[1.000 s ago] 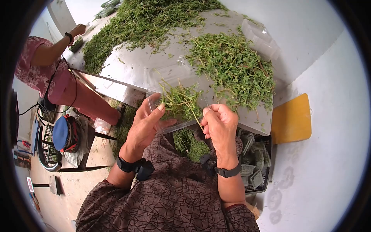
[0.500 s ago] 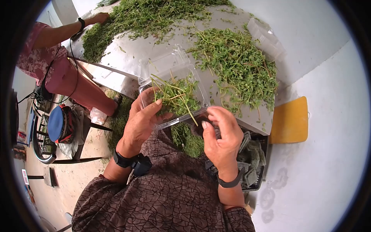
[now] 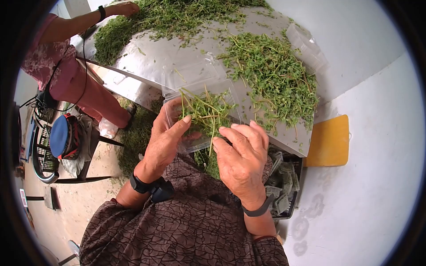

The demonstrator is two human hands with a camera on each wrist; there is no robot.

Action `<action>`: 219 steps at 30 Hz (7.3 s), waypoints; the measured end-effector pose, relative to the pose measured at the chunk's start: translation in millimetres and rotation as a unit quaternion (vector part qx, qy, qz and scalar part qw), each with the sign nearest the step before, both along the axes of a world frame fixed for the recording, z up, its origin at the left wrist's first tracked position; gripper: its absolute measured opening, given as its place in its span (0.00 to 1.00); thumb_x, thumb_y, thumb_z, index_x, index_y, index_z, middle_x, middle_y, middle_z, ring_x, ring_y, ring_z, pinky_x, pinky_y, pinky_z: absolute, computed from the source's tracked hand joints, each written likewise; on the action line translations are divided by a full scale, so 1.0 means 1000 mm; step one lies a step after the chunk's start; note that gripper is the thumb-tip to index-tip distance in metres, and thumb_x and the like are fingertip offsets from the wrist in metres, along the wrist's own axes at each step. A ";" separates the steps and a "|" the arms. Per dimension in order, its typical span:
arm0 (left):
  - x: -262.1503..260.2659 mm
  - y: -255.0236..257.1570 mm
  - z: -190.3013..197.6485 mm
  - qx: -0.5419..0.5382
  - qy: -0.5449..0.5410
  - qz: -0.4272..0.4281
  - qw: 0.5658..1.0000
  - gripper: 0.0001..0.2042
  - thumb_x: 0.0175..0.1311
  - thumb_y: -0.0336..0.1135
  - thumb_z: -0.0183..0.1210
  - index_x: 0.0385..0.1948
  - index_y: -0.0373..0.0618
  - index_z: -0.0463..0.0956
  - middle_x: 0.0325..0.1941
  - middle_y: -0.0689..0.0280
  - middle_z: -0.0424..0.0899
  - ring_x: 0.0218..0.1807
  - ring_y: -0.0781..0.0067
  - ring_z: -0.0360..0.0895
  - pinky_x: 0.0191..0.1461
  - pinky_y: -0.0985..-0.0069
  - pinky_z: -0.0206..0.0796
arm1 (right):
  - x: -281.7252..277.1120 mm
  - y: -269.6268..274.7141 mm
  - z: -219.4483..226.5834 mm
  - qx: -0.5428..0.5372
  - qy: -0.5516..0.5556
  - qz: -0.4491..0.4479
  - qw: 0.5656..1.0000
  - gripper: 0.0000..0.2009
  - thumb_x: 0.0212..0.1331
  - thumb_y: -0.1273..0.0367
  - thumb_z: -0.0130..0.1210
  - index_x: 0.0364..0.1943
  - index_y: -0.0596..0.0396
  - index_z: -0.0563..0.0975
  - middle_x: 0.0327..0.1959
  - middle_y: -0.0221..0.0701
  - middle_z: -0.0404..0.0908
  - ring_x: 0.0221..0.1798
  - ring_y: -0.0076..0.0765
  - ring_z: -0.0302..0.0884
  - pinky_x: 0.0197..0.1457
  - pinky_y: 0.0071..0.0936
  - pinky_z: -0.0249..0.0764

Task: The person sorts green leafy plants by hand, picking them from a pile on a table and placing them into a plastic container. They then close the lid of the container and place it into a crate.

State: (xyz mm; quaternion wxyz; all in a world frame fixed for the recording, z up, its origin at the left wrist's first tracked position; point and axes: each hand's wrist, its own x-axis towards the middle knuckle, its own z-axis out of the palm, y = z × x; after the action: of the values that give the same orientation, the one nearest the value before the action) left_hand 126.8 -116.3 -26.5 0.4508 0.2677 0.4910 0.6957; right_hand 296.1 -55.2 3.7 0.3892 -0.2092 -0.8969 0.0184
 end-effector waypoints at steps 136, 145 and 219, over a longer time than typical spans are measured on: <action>-0.016 -0.005 -0.012 0.013 0.077 -0.031 0.997 0.20 0.67 0.37 0.57 0.55 0.36 0.67 0.42 0.66 0.76 0.43 0.80 0.70 0.47 0.79 0.66 | -0.001 -0.005 0.012 -0.118 -0.133 0.092 0.980 0.16 0.52 0.65 0.62 0.43 0.59 0.80 0.38 0.35 0.85 0.55 0.46 0.73 0.70 0.55 0.51; -0.017 -0.007 -0.006 -0.014 0.148 -0.044 0.988 0.19 0.70 0.39 0.52 0.57 0.38 0.67 0.48 0.66 0.75 0.49 0.81 0.69 0.53 0.81 0.63 | -0.011 -0.017 0.021 -0.069 -0.121 0.095 0.986 0.25 0.57 0.56 0.58 0.54 0.58 0.75 0.50 0.36 0.81 0.62 0.47 0.67 0.72 0.56 0.48; -0.038 0.010 -0.002 -0.002 0.111 -0.003 0.994 0.21 0.72 0.46 0.48 0.56 0.38 0.68 0.46 0.68 0.71 0.46 0.81 0.64 0.51 0.81 0.58 | -0.004 0.143 0.137 -0.410 0.238 0.103 0.874 0.10 0.60 0.73 0.57 0.41 0.67 0.79 0.24 0.28 0.79 0.22 0.21 0.72 0.27 0.19 0.71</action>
State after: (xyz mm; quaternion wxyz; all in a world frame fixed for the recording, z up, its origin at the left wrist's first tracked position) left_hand 88.4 -106.7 -28.6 0.3961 0.3443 0.5384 0.6593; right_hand 292.5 88.1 140.6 0.4662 -0.2455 -0.7054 0.4742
